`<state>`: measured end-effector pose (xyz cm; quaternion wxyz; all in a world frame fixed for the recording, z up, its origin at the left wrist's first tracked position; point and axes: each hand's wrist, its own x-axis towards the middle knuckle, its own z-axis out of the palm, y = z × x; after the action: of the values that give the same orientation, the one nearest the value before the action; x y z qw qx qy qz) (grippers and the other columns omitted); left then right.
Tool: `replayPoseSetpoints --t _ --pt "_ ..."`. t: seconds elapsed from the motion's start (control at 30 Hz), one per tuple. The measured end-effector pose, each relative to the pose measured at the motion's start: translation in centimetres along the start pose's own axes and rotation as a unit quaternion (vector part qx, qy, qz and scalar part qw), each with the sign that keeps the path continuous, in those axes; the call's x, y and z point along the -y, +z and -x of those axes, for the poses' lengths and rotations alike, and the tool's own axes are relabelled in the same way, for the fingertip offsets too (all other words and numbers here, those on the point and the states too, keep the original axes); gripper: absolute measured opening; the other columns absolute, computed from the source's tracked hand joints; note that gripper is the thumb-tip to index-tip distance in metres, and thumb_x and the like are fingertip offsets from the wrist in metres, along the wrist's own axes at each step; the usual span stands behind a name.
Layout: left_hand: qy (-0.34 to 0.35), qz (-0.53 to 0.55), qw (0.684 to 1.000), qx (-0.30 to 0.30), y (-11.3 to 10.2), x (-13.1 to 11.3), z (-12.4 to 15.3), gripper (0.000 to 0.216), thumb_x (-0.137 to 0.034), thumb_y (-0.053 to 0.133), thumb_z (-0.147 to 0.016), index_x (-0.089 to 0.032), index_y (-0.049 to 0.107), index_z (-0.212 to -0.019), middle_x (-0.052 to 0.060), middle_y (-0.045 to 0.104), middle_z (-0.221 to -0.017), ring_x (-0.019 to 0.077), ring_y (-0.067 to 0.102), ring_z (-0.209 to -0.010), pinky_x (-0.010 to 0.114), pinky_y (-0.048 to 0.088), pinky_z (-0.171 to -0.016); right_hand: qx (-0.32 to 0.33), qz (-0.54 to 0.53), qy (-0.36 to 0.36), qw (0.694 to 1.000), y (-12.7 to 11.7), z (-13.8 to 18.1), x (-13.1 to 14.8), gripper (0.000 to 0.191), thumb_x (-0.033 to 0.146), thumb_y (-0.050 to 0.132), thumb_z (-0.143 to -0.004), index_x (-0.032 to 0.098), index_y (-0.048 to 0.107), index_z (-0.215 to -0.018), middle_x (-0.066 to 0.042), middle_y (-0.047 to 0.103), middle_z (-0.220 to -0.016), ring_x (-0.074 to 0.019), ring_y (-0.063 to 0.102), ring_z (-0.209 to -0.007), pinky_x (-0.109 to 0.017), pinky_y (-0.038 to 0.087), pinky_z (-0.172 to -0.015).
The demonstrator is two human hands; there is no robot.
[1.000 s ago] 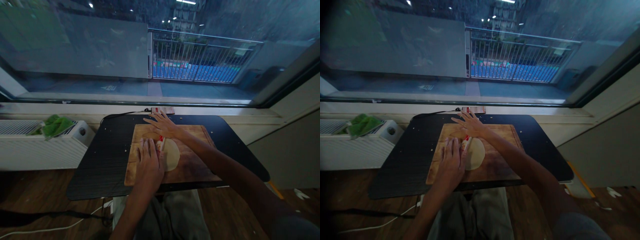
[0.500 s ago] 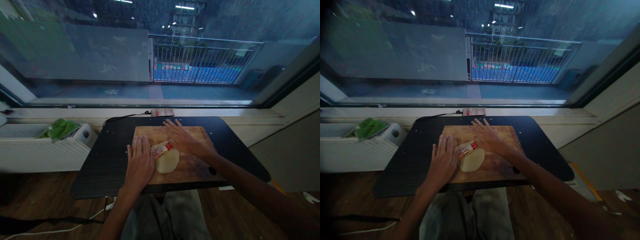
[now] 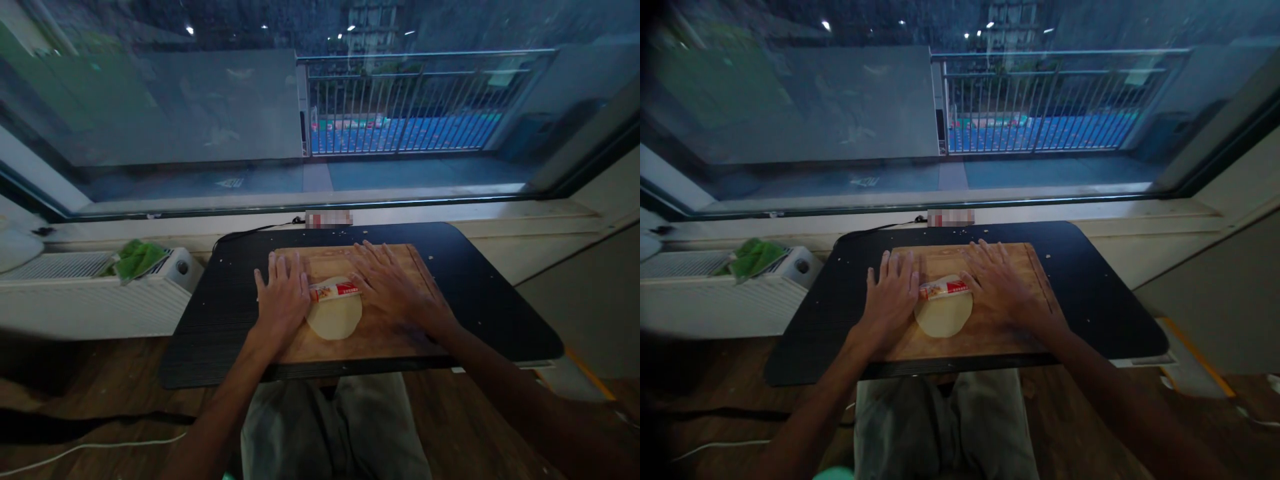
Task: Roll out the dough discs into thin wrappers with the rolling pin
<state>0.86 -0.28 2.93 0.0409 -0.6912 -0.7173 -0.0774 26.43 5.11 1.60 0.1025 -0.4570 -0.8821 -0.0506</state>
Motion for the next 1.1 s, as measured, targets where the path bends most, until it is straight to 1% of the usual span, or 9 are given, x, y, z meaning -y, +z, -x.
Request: replayPoseSetpoints --t 0.13,0.27,0.4,0.47,0.67,0.83,0.9,1.0,1.1 --pt "0.017 0.004 1.0 -0.008 0.3 0.0 1.7 0.059 -0.027 0.035 -0.113 -0.013 0.051 -0.168 0.023 0.057 -0.168 0.0429 0.04 -0.167 0.075 0.043 -0.128 0.016 -0.012 0.051 0.998 -0.2 1.4 -2.5 0.062 0.048 0.037 -0.118 0.022 0.05 -0.173 -0.013 0.048 -0.179 -0.0332 0.035 -0.171 -0.061 0.032 -0.139" --pt "0.004 0.02 0.999 -0.034 1.1 0.6 2.3 0.057 -0.026 0.039 -0.111 -0.015 0.055 -0.164 0.022 0.06 -0.164 0.0414 0.044 -0.165 0.07 0.044 -0.13 0.016 -0.037 0.054 0.998 -0.2 2.1 -2.5 0.061 0.043 0.036 -0.117 0.019 0.052 -0.171 -0.012 0.049 -0.178 -0.0312 0.038 -0.17 -0.059 0.032 -0.14" --pt "0.012 0.042 0.999 -0.024 1.9 1.8 -0.2 0.061 -0.022 0.044 -0.106 -0.017 0.053 -0.167 0.021 0.059 -0.165 0.0396 0.042 -0.166 0.064 0.042 -0.133 0.0 -0.05 0.059 0.997 -0.3 3.0 -0.9 0.059 0.037 0.033 -0.116 0.013 0.066 -0.159 -0.016 0.055 -0.173 -0.0336 0.044 -0.167 -0.06 0.034 -0.139" --pt "0.017 0.053 0.998 -0.01 2.3 2.4 -1.8 0.066 -0.021 0.043 -0.105 -0.015 0.048 -0.17 0.021 0.057 -0.166 0.041 0.038 -0.168 0.065 0.039 -0.134 -0.009 -0.052 0.066 0.996 -0.5 3.9 -0.1 0.059 0.034 0.031 -0.116 0.011 0.068 -0.156 -0.017 0.057 -0.171 -0.034 0.047 -0.165 -0.059 0.036 -0.138" --pt "0.044 0.083 0.996 0.004 4.0 3.2 -6.5 0.068 -0.026 0.037 -0.108 -0.016 0.04 -0.175 0.021 0.051 -0.172 0.0399 0.028 -0.174 0.066 0.033 -0.137 -0.029 -0.041 0.07 0.996 -1.3 7.1 3.8 0.058 0.03 0.032 -0.115 0.011 0.063 -0.161 -0.018 0.058 -0.17 -0.0344 0.046 -0.165 -0.06 0.035 -0.139" --pt "0.095 0.062 0.993 0.031 4.6 1.5 -10.4 0.071 -0.024 0.039 -0.107 -0.012 0.035 -0.176 0.022 0.047 -0.175 0.0387 0.024 -0.175 0.063 0.029 -0.14 -0.038 -0.03 0.082 0.995 -1.3 8.5 7.6 0.058 0.032 0.037 -0.116 0.016 0.055 -0.169 -0.016 0.054 -0.174 -0.0364 0.039 -0.169 -0.064 0.033 -0.138" --pt "0.12 0.055 0.991 0.028 4.5 0.5 -11.5 0.07 -0.024 0.038 -0.107 -0.009 0.034 -0.176 0.024 0.043 -0.178 0.039 0.021 -0.176 0.062 0.027 -0.14 -0.038 -0.031 0.085 0.995 -1.1 8.5 7.7 0.057 0.033 0.036 -0.117 0.019 0.054 -0.17 -0.014 0.053 -0.175 -0.0366 0.04 -0.168 -0.065 0.034 -0.137" --pt "0.143 0.045 0.989 0.016 4.2 -0.5 -11.9 0.068 -0.025 0.038 -0.109 -0.007 0.036 -0.174 0.025 0.037 -0.181 0.0395 0.018 -0.177 0.062 0.026 -0.14 -0.036 -0.027 0.106 0.993 -0.7 8.2 6.4 0.056 0.036 0.034 -0.118 0.022 0.055 -0.168 -0.014 0.052 -0.175 -0.0367 0.042 -0.167 -0.066 0.035 -0.136" --pt "0.126 0.045 0.991 0.009 4.0 0.2 -10.2 0.064 -0.028 0.036 -0.111 -0.01 0.041 -0.173 0.024 0.046 -0.176 0.0378 0.026 -0.175 0.061 0.032 -0.138 -0.038 -0.018 0.119 0.992 -0.4 8.0 5.1 0.056 0.037 0.035 -0.118 0.02 0.055 -0.168 -0.015 0.051 -0.176 -0.038 0.039 -0.168 -0.068 0.034 -0.136"
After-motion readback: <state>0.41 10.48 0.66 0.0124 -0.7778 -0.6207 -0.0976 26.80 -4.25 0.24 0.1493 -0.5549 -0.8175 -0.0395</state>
